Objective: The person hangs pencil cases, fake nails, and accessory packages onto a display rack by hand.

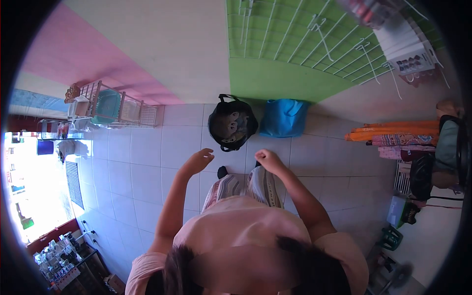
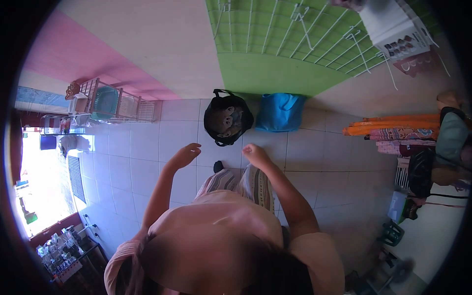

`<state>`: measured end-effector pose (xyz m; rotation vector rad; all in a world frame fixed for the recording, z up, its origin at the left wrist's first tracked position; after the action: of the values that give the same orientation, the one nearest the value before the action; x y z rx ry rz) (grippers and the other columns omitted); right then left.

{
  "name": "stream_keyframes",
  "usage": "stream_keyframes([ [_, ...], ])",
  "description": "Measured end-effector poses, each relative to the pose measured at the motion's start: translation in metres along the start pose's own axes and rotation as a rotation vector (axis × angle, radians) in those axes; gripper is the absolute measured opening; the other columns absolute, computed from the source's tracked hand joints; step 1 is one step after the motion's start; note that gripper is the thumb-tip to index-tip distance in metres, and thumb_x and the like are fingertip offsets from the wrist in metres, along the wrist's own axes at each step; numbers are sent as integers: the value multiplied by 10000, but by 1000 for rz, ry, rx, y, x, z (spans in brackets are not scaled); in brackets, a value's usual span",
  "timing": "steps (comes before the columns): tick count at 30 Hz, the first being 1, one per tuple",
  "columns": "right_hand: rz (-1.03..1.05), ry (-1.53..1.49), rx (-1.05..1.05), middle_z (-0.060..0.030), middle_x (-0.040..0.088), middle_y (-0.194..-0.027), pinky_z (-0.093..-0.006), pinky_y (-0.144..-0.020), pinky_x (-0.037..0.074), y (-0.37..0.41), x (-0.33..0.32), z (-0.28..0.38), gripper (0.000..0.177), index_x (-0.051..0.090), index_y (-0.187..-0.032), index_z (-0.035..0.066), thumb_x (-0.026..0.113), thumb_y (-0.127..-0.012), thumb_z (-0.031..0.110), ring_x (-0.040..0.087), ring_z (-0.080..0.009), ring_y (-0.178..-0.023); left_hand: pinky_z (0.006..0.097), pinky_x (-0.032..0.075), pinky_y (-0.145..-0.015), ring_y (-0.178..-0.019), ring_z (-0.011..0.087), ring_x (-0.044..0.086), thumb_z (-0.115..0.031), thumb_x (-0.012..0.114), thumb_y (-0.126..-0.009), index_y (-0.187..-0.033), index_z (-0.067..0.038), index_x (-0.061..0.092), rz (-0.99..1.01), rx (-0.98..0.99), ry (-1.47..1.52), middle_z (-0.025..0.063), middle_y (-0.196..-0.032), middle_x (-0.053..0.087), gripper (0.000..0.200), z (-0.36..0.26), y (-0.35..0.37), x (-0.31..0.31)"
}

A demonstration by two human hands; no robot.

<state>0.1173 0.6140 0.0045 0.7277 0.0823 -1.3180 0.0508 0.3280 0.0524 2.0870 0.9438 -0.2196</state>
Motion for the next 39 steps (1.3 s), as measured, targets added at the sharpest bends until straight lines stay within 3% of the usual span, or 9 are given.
stream_keyframes([
  [5, 303, 316, 95, -167, 652, -871, -370, -754, 483, -24, 81, -39, 331, 628, -897, 24, 655, -756, 323, 625, -311, -826, 357, 455, -869, -1018, 306, 588, -305, 509, -890, -1206, -64, 515, 25, -69, 21, 159, -1107, 611, 398, 30, 6, 12],
  [9, 230, 140, 139, -108, 649, -811, -321, -696, 484, -62, 107, -71, 302, 629, -885, 28, 667, -770, 305, 621, -231, -745, 355, 459, -863, -997, 293, 599, -301, 520, -884, -1203, -67, 514, 24, -57, 90, 149, -1068, 629, 396, 55, -18, 28],
  [12, 217, -356, 546, -86, 638, -801, -323, -699, 486, -99, 126, -118, 329, 618, -921, 27, 668, -774, 317, 611, -230, -721, 355, 462, -856, -986, 287, 602, -302, 525, -880, -1197, -62, 517, 22, -60, 94, 145, -1047, 637, 397, 86, -59, 51],
  [15, 157, -315, 483, -89, 634, -828, -321, -709, 488, -158, 143, -159, 374, 606, -944, 19, 698, -748, 324, 607, -225, -748, 352, 466, -842, -968, 284, 608, -297, 536, -875, -1178, -54, 531, 25, -59, 100, 138, -1026, 644, 389, 119, -108, 82],
  [19, -97, 82, 62, -164, 627, -895, -363, -779, 486, -251, 182, -215, 501, 604, -960, -19, 773, -656, 341, 608, -288, -860, 337, 459, -851, -979, 235, 592, -272, 526, -899, -1185, -69, 534, 17, 29, 213, 119, -1072, 622, 351, 155, -180, 119],
  [26, -31, 385, -44, -213, 484, -1233, -420, -967, 391, -390, 235, -251, 702, 535, -1128, 1, 806, -593, 364, 463, -334, -1152, 266, 435, -854, -967, 147, 576, -95, 505, -911, -1101, -15, 548, -209, 258, 608, 76, -1024, 623, 211, 233, -303, 166],
  [29, -394, 855, -284, -170, 457, -1261, -534, -1043, 260, -435, 260, -271, 752, 513, -1173, 52, 802, -578, 409, 393, -322, -1218, 265, 437, -847, -950, 142, 575, -79, 493, -914, -1086, -11, 554, -280, 283, 684, 71, -1012, 621, 195, 253, -327, 177],
  [35, -327, 1175, -320, -120, 461, -1262, -625, -1051, 84, -462, 290, -298, 456, 569, -1129, 123, 648, -726, 321, 338, -279, -1262, 277, 443, -848, -951, 164, 584, -71, 502, -903, -1075, -1, 559, -257, 287, 518, 93, -1003, 622, 194, 261, -340, 178],
  [39, -245, 1034, -343, -103, 582, -1087, -541, -974, 287, -451, 290, -293, 264, 626, -993, 117, 571, -758, 225, 494, -262, -1114, 329, 428, -900, -1028, 239, 559, -102, 559, -861, -1103, -11, 545, -282, 302, 327, 132, -1083, 582, 259, 253, -334, 167],
])
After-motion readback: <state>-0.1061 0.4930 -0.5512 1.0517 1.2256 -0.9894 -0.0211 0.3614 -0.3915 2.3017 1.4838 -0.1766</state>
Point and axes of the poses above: each hand's wrist, its own y-axis away from the middle knuckle, its own x-axis out of the palm, z = x × y, the point moved 5 cm from there along -y, towards the middle knuckle
